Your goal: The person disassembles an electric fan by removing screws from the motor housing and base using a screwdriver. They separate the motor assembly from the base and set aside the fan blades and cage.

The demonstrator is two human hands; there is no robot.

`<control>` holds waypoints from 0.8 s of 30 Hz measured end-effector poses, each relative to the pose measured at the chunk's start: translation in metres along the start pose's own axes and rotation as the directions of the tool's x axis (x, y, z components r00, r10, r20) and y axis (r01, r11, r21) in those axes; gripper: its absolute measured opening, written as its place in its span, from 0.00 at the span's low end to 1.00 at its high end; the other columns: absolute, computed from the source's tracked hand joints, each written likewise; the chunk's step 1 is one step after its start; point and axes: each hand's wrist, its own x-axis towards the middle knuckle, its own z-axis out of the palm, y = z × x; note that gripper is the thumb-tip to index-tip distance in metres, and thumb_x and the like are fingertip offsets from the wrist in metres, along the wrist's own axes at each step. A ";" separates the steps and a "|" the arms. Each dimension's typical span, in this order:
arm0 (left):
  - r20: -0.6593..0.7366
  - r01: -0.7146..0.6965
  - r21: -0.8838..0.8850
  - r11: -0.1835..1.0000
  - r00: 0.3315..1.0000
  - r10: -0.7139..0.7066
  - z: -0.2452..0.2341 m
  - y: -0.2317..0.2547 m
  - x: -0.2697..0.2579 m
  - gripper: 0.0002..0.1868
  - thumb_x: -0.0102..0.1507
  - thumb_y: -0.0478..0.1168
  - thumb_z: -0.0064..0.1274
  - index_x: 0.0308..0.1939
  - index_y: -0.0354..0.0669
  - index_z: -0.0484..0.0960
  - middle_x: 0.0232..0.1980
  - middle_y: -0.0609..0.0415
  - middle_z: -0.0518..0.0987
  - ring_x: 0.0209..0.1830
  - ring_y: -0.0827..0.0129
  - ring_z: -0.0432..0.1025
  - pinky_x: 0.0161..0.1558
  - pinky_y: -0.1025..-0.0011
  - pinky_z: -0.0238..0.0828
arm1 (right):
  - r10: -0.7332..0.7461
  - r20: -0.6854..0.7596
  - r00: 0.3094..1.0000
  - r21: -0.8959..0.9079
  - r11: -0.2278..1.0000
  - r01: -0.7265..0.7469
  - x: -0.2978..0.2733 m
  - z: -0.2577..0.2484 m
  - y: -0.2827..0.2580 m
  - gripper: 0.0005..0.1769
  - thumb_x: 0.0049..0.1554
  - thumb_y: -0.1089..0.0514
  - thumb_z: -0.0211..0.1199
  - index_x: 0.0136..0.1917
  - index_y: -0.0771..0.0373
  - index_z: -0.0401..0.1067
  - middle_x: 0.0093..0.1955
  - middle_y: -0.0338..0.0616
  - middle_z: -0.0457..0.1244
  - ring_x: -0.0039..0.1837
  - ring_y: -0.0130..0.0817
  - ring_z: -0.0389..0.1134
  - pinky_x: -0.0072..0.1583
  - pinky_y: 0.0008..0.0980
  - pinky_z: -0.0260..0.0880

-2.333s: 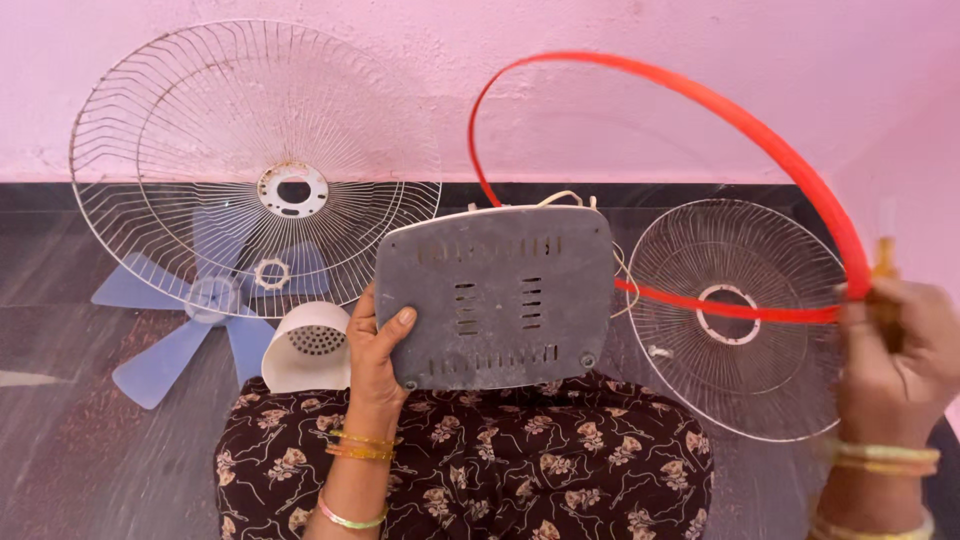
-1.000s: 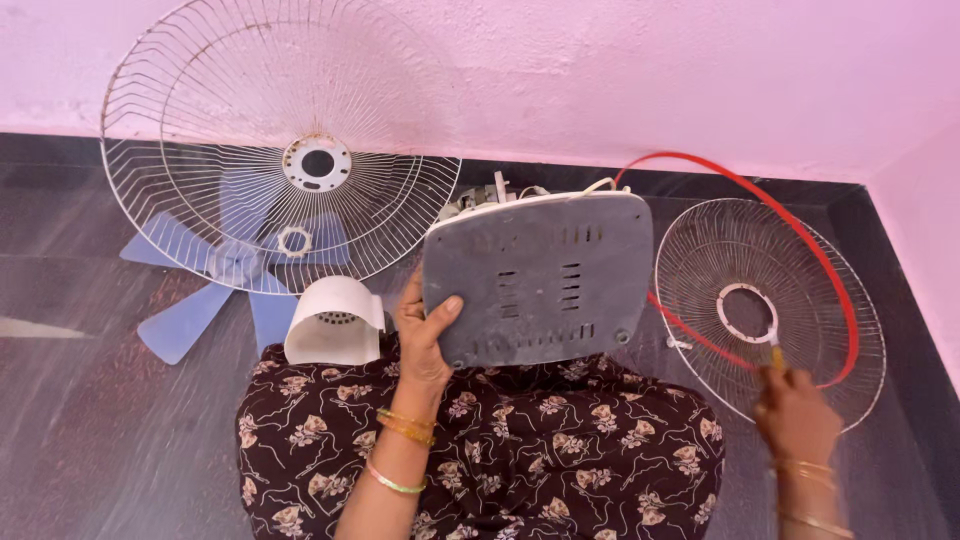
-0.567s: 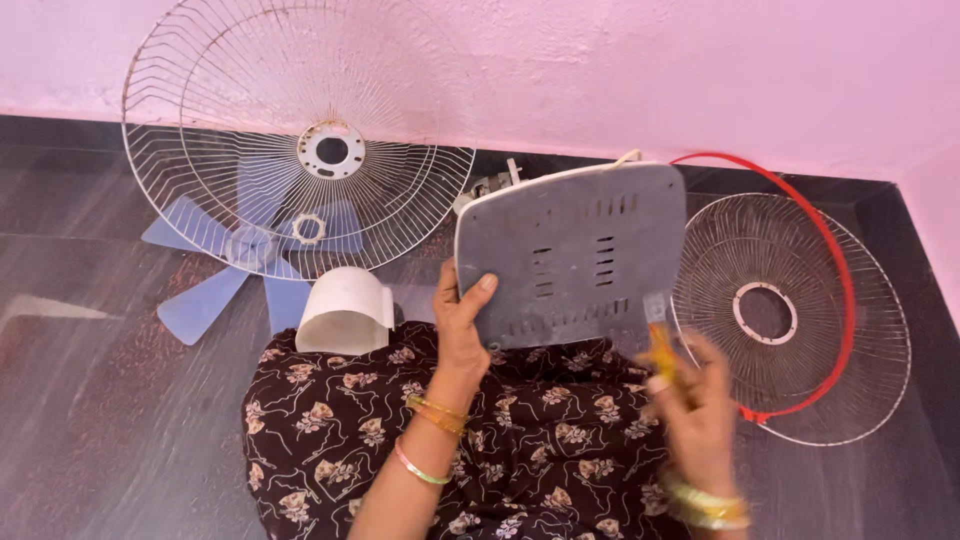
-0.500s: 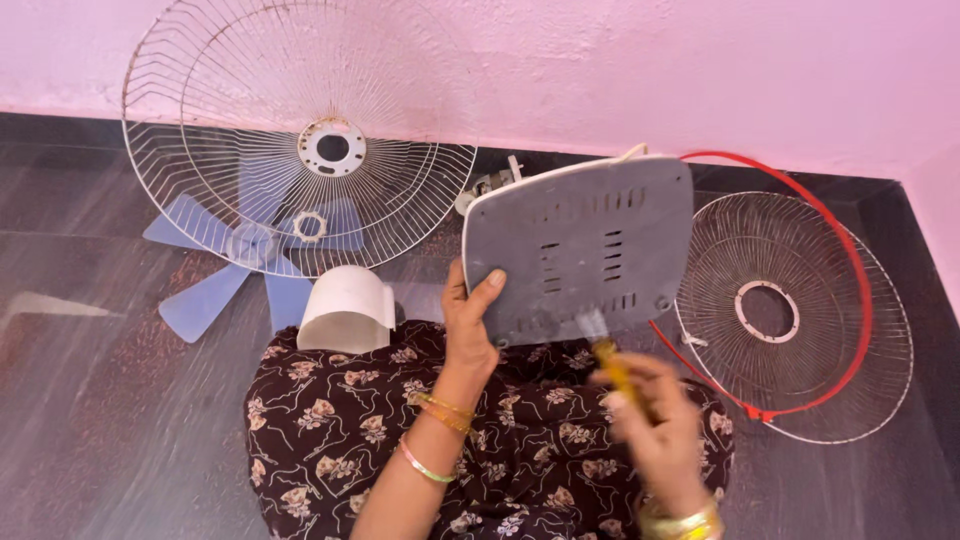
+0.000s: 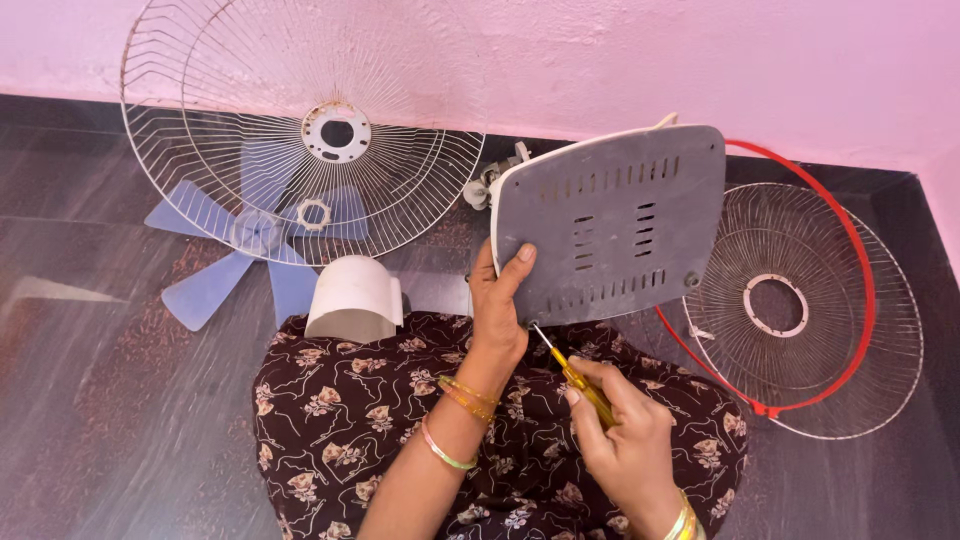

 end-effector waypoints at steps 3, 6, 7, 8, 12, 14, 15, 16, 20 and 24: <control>0.003 -0.006 -0.023 1.000 1.000 0.006 0.003 0.000 0.000 0.21 0.61 0.40 0.63 0.57 0.38 0.79 0.50 0.55 0.80 0.51 0.70 0.74 0.55 0.70 0.71 | 0.025 0.014 1.000 -0.010 1.000 -0.025 0.002 -0.002 -0.001 0.16 0.54 0.64 0.64 0.56 0.68 0.76 0.33 0.42 0.72 0.31 0.21 0.68 0.35 0.23 0.67; -0.004 -0.009 -0.015 1.000 1.000 0.009 0.006 0.000 0.000 0.23 0.61 0.41 0.63 0.58 0.38 0.78 0.51 0.53 0.80 0.52 0.69 0.73 0.56 0.69 0.71 | -0.029 0.008 1.000 0.015 0.999 0.029 0.004 -0.005 0.000 0.15 0.54 0.64 0.63 0.56 0.68 0.75 0.36 0.42 0.72 0.33 0.19 0.69 0.36 0.23 0.67; -0.005 -0.015 0.002 1.000 1.000 0.015 0.007 0.000 0.000 0.24 0.61 0.42 0.63 0.59 0.38 0.77 0.52 0.53 0.80 0.52 0.68 0.73 0.57 0.68 0.71 | -0.058 0.005 0.998 0.030 0.998 0.058 0.005 -0.006 0.000 0.15 0.55 0.64 0.63 0.56 0.69 0.75 0.37 0.42 0.72 0.35 0.18 0.69 0.38 0.22 0.68; -0.005 -0.022 0.017 1.000 1.000 0.022 0.007 -0.001 0.000 0.25 0.61 0.42 0.64 0.60 0.38 0.77 0.53 0.52 0.80 0.53 0.67 0.73 0.58 0.67 0.71 | -0.033 0.015 0.999 0.010 0.999 0.033 0.006 -0.007 0.000 0.15 0.54 0.64 0.64 0.55 0.68 0.75 0.36 0.42 0.72 0.33 0.19 0.68 0.37 0.23 0.67; -0.007 -0.316 0.312 0.896 0.942 0.335 0.012 -0.005 -0.004 0.33 0.64 0.46 0.62 0.70 0.39 0.70 0.66 0.48 0.70 0.66 0.66 0.66 0.68 0.67 0.64 | 0.063 0.042 0.997 -0.055 0.997 -0.061 0.009 -0.008 0.000 0.15 0.55 0.63 0.65 0.56 0.66 0.77 0.30 0.45 0.70 0.30 0.24 0.65 0.35 0.26 0.64; 0.077 -0.423 0.587 0.690 0.878 0.472 0.010 -0.005 -0.008 0.34 0.69 0.46 0.58 0.76 0.38 0.68 0.70 0.46 0.63 0.72 0.64 0.62 0.74 0.66 0.61 | 0.036 0.031 0.999 -0.058 0.998 -0.034 0.011 -0.007 -0.002 0.15 0.55 0.62 0.65 0.56 0.66 0.76 0.32 0.46 0.70 0.32 0.25 0.68 0.38 0.26 0.66; 0.114 -0.457 0.591 0.665 0.863 0.492 0.010 -0.004 -0.008 0.32 0.70 0.46 0.57 0.76 0.38 0.69 0.71 0.47 0.64 0.74 0.64 0.62 0.76 0.66 0.60 | -0.013 0.017 1.000 -0.052 0.999 0.014 0.012 -0.006 -0.003 0.15 0.55 0.62 0.64 0.56 0.66 0.76 0.35 0.46 0.72 0.35 0.25 0.71 0.40 0.26 0.68; 0.151 -0.487 0.594 0.640 0.849 0.506 0.010 -0.004 -0.008 0.30 0.71 0.45 0.56 0.76 0.39 0.70 0.73 0.47 0.64 0.76 0.64 0.61 0.77 0.66 0.59 | -0.057 0.002 0.998 -0.047 0.997 0.057 0.012 -0.006 -0.004 0.15 0.55 0.63 0.64 0.55 0.67 0.75 0.38 0.46 0.73 0.37 0.25 0.74 0.42 0.25 0.71; 0.190 -0.504 0.474 0.722 0.859 0.475 0.007 -0.003 -0.009 0.30 0.72 0.43 0.53 0.77 0.39 0.64 0.77 0.50 0.62 0.78 0.65 0.58 0.78 0.67 0.54 | -0.084 0.019 0.996 -0.087 0.993 0.085 0.011 -0.009 -0.007 0.14 0.54 0.62 0.64 0.54 0.65 0.76 0.40 0.48 0.73 0.38 0.33 0.76 0.43 0.28 0.72; 0.131 -0.255 0.121 0.959 0.962 0.240 0.002 -0.009 -0.019 0.36 0.67 0.43 0.57 0.77 0.41 0.60 0.72 0.53 0.67 0.72 0.66 0.62 0.73 0.67 0.57 | -0.104 0.028 0.994 -0.185 0.977 0.108 0.005 -0.010 -0.007 0.14 0.54 0.62 0.64 0.54 0.64 0.76 0.43 0.51 0.73 0.42 0.40 0.76 0.44 0.32 0.74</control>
